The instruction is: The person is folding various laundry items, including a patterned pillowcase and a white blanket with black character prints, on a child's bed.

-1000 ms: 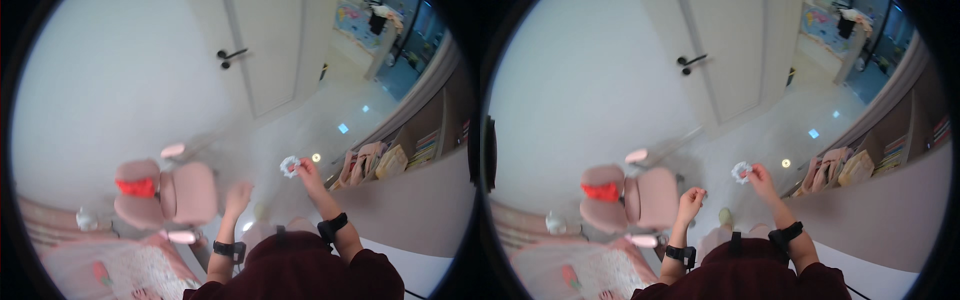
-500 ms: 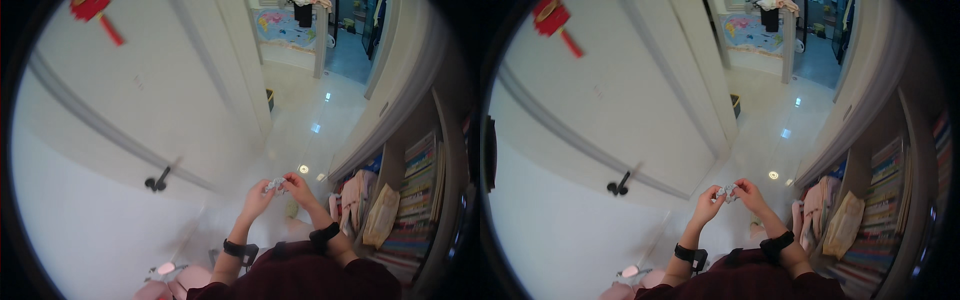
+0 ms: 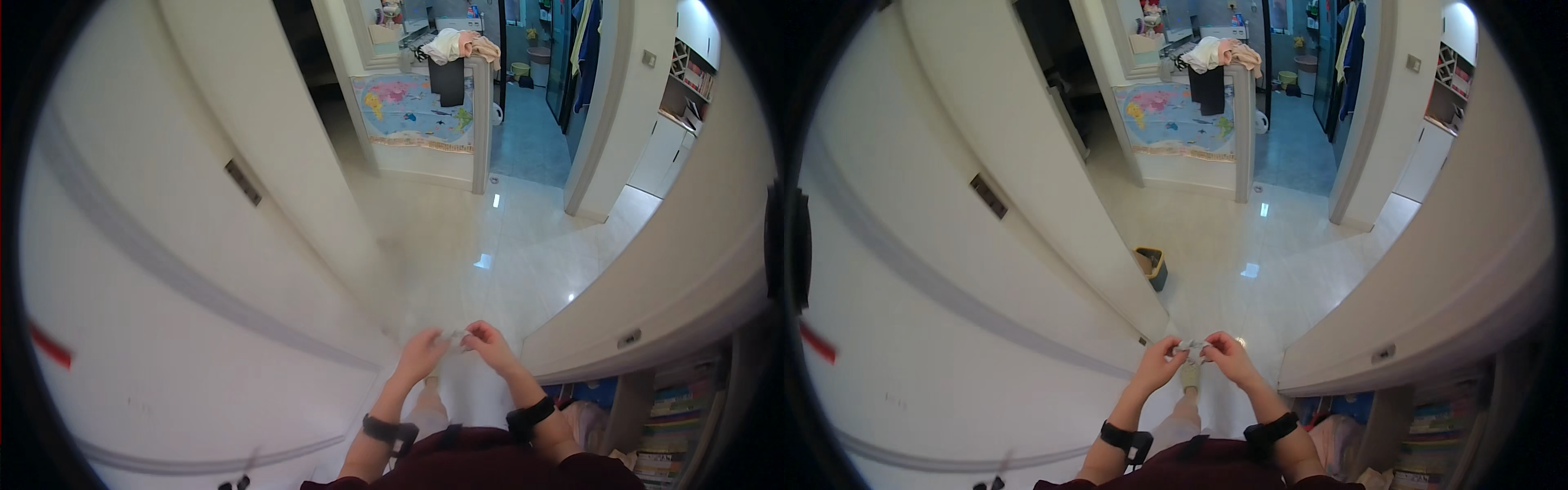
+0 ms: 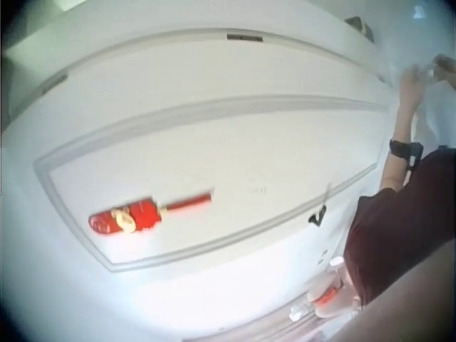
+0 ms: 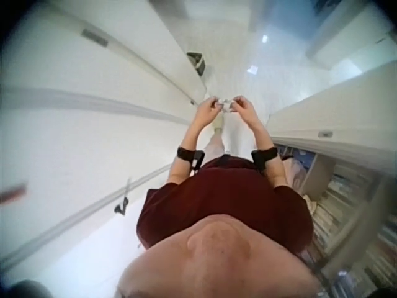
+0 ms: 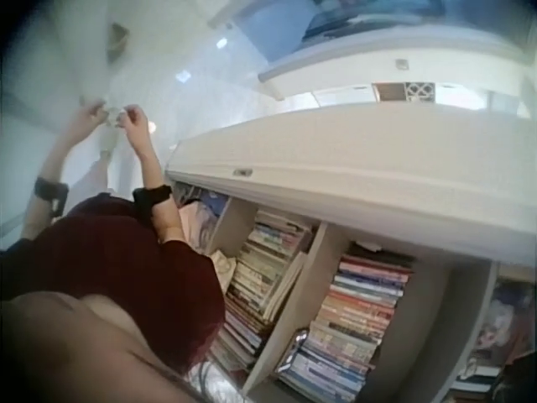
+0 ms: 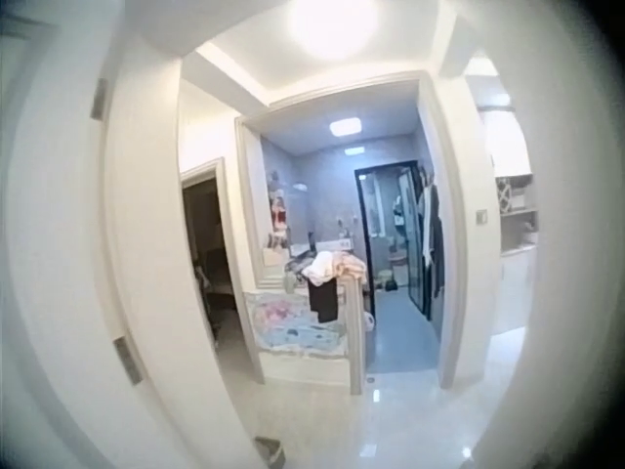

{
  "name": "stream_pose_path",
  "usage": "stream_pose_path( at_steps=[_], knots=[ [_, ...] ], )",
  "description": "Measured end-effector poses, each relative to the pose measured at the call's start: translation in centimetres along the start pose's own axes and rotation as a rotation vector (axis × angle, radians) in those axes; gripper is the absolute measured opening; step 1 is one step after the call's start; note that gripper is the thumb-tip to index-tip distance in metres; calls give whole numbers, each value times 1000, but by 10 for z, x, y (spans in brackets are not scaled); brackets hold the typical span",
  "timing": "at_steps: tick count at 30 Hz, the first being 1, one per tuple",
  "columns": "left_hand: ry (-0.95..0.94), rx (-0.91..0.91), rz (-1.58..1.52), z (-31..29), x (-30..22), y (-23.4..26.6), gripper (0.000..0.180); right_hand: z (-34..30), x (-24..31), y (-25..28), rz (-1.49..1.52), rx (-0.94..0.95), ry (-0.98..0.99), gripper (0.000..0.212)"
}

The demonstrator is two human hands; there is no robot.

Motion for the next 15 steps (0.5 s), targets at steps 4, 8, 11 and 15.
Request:
stream_pose_path(
  at_steps=[4,8,11,15],
  knots=[
    [-98,93,-39,126,-4,-26,23,101,34,18,-41,-108,-22,16],
    [-43,321,-55,245,-38,-63,23,192,75,48,-110,-186,28,20],
    [-142,407,-193,316,-58,-100,21,245,95,82,-173,-268,41,19],
    [-256,542,-118,399,-66,-172,21,319,98,153,-154,-368,8,16]
  ],
)
Point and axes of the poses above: each hand's wrist, its own z-axis towards the middle knuckle, its own y-axis out of the back of the hand, x = y × z, the point moved 2 cm from there along z, towards the middle knuckle, and after that the axes turned 12 degrees about -x, right-handed, at the moved point
